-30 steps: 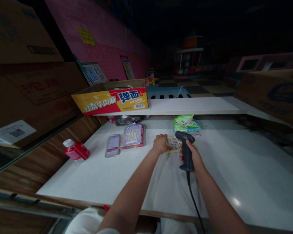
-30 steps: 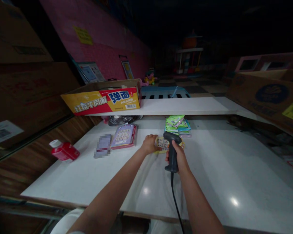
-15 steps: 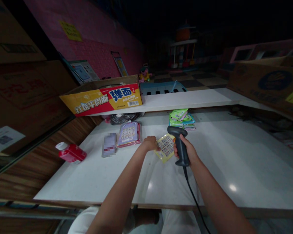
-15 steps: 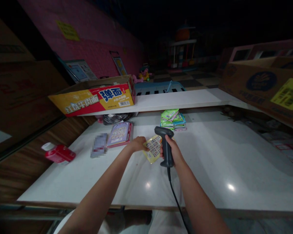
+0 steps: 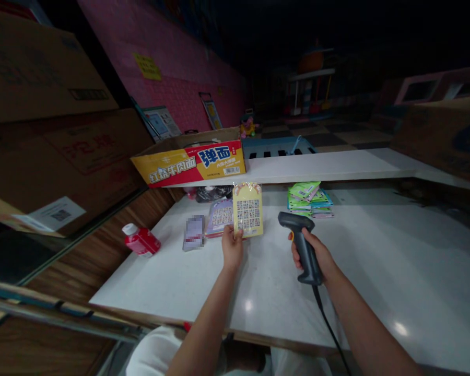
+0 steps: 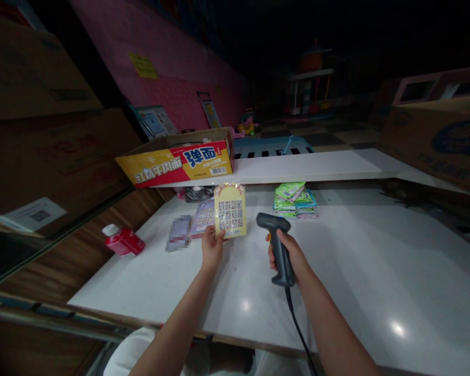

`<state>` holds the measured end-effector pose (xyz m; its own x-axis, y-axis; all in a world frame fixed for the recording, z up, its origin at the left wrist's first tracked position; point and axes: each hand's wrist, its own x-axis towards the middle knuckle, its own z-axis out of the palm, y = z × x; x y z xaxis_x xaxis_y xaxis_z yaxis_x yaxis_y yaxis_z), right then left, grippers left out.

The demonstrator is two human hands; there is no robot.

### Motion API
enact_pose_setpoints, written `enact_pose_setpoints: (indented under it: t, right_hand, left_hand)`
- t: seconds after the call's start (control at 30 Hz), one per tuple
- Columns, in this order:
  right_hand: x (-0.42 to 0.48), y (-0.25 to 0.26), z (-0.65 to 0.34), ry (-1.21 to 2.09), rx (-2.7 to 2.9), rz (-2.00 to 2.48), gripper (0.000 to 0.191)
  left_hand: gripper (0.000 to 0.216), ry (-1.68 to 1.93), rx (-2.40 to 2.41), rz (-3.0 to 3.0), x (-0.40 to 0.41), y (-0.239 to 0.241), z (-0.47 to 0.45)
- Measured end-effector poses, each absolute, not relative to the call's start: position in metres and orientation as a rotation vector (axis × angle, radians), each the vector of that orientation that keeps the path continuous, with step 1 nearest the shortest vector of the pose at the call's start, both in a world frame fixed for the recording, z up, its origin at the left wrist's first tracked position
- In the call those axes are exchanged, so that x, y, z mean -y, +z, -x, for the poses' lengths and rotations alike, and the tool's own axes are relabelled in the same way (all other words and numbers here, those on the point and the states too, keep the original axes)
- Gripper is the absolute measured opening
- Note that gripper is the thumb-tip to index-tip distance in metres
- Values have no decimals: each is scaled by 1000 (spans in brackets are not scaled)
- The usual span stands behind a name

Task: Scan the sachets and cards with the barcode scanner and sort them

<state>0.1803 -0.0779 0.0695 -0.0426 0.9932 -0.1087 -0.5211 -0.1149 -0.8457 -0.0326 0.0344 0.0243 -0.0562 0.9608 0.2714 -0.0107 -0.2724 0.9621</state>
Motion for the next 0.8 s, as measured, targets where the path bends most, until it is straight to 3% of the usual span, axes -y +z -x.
enact_pose_setpoints:
  t: [0.17,0.5,0.8]
  right_hand:
    - [81,69,-170,1483,867,1080,46]
    - [87,67,-165,1456,959,1201,43]
    - [86,69,-164,1446,932,1198,45]
  left_hand:
    - [27,1595,-1174,-1405,-32,6,35]
    - [14,1517,-1461,-1564,-17,26,35]
    - [18,1526,-1351,-1520,-23,14,36]
